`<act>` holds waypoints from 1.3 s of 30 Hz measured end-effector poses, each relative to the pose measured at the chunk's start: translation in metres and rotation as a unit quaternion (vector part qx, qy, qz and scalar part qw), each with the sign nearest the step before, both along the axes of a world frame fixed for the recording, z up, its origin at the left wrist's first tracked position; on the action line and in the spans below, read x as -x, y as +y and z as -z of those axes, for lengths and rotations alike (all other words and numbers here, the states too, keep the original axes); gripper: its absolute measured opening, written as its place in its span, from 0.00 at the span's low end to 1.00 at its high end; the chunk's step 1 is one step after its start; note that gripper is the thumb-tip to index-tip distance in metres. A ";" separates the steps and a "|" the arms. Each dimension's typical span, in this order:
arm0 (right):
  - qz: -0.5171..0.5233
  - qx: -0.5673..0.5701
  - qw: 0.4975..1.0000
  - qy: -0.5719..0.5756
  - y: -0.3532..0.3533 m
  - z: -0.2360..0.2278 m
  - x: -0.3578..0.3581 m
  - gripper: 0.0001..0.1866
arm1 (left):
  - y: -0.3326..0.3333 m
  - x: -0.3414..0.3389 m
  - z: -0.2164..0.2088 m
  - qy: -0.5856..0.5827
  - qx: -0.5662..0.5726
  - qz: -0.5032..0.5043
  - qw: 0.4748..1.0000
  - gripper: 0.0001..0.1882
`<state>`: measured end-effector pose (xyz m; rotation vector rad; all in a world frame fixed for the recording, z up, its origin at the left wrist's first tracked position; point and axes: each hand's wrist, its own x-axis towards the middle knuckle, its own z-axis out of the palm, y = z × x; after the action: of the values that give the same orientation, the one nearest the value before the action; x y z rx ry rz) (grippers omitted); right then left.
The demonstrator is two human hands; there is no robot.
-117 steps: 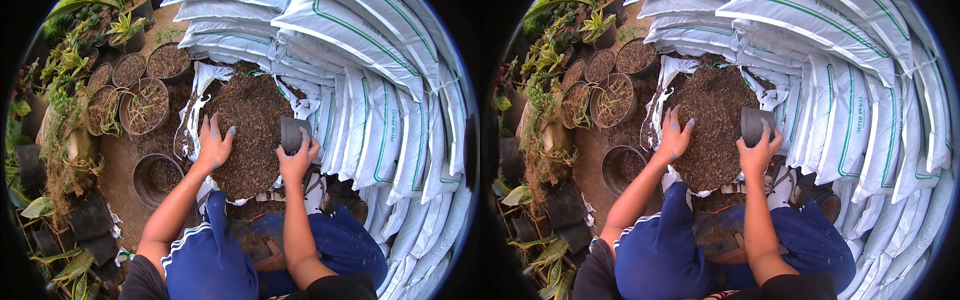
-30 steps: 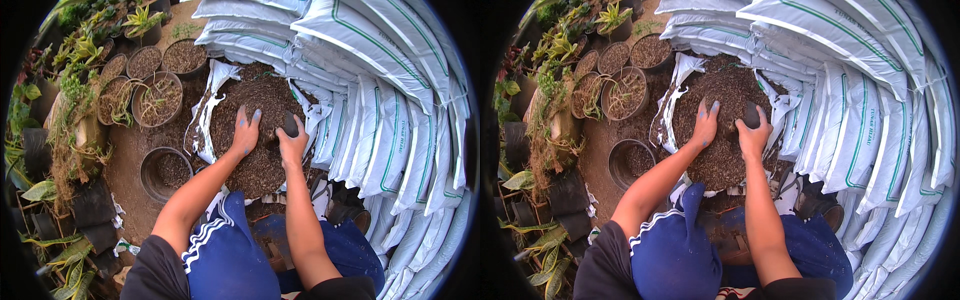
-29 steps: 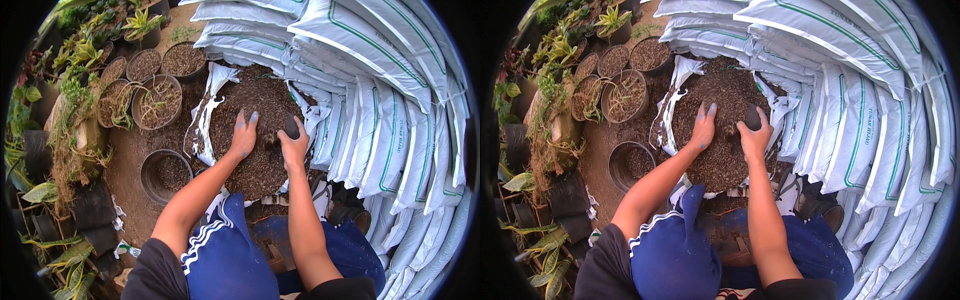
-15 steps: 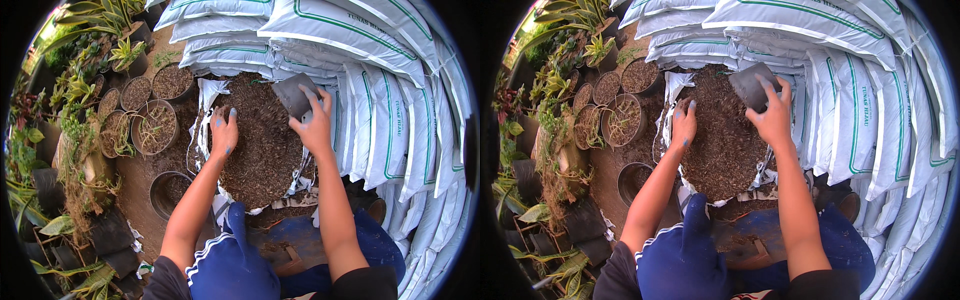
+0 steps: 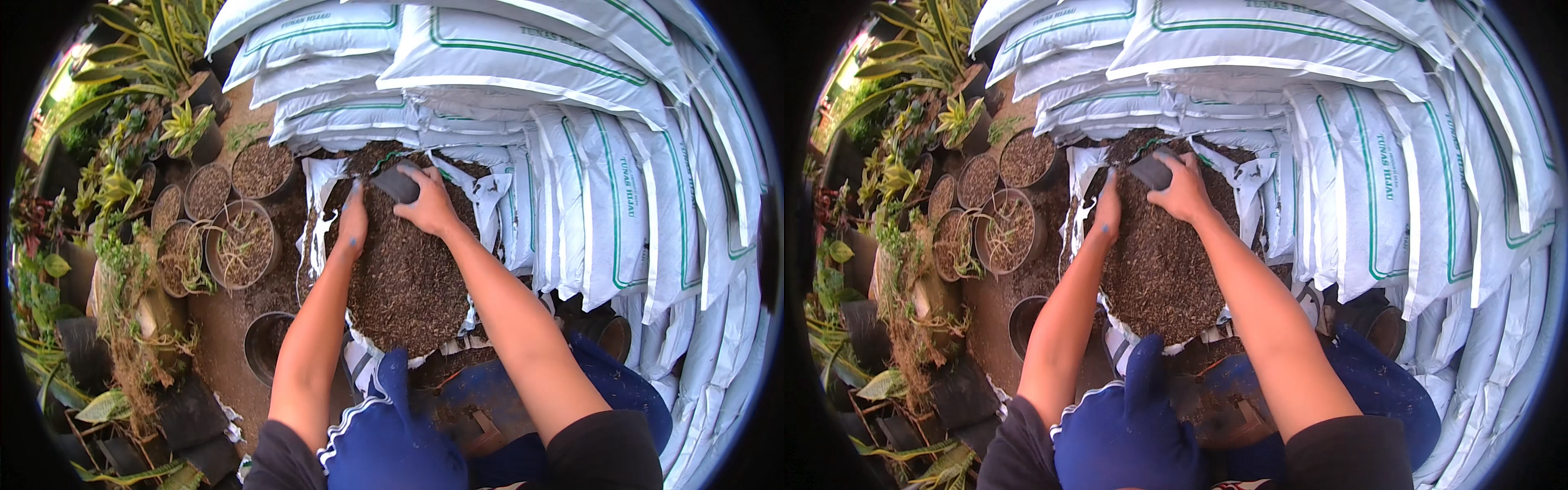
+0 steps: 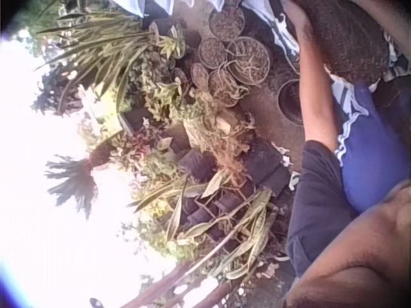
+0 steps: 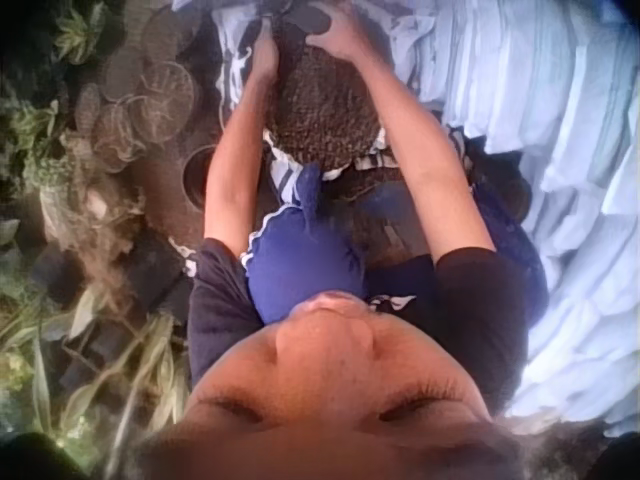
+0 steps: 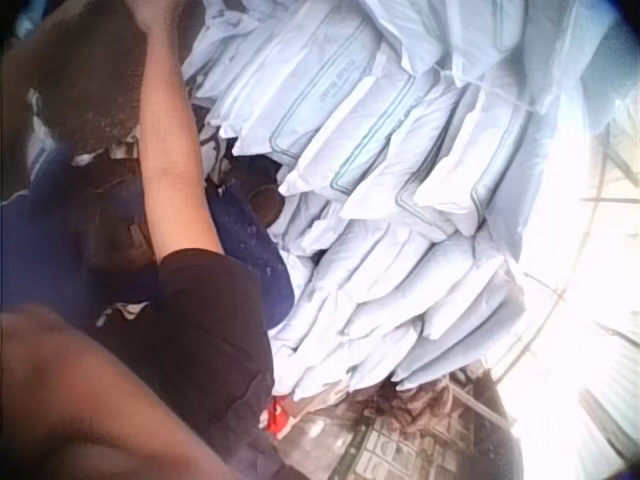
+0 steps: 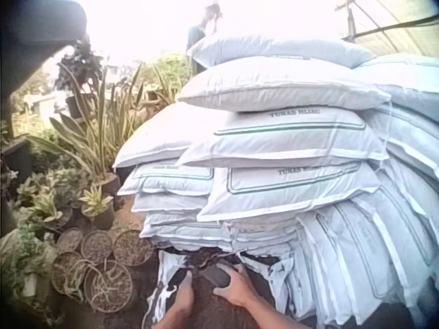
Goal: The person cleans roots of a small plant by hand, then places it into a small plastic pot and fills the pot with soil from a bag using a smaller plastic pot as a scoop.
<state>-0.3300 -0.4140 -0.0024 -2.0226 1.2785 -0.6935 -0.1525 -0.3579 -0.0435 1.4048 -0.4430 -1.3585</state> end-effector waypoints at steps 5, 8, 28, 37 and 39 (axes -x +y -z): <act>-0.127 0.093 0.986 0.062 0.041 -0.053 0.043 0.46 | 0.065 -0.029 -0.021 -0.077 0.029 0.097 0.992 0.39; -0.191 0.212 0.944 0.163 0.063 -0.070 0.080 0.44 | 0.074 -0.019 -0.041 -0.201 0.109 0.191 0.955 0.36; 0.174 -0.070 0.981 0.046 0.043 -0.006 0.033 0.54 | 0.033 0.030 -0.018 -0.243 0.039 0.084 0.966 0.35; 0.026 0.089 0.995 0.034 0.073 -0.077 0.075 0.53 | 0.072 0.012 -0.054 -0.041 0.071 0.126 0.989 0.33; -0.007 0.169 0.982 0.081 0.083 -0.097 0.079 0.52 | 0.083 0.001 -0.055 -0.113 0.090 0.163 0.976 0.29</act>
<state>-0.4090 -0.3307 0.0941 -2.4021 1.3062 -0.7958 -0.1532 -0.2746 0.0118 1.3804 -0.9576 -1.3796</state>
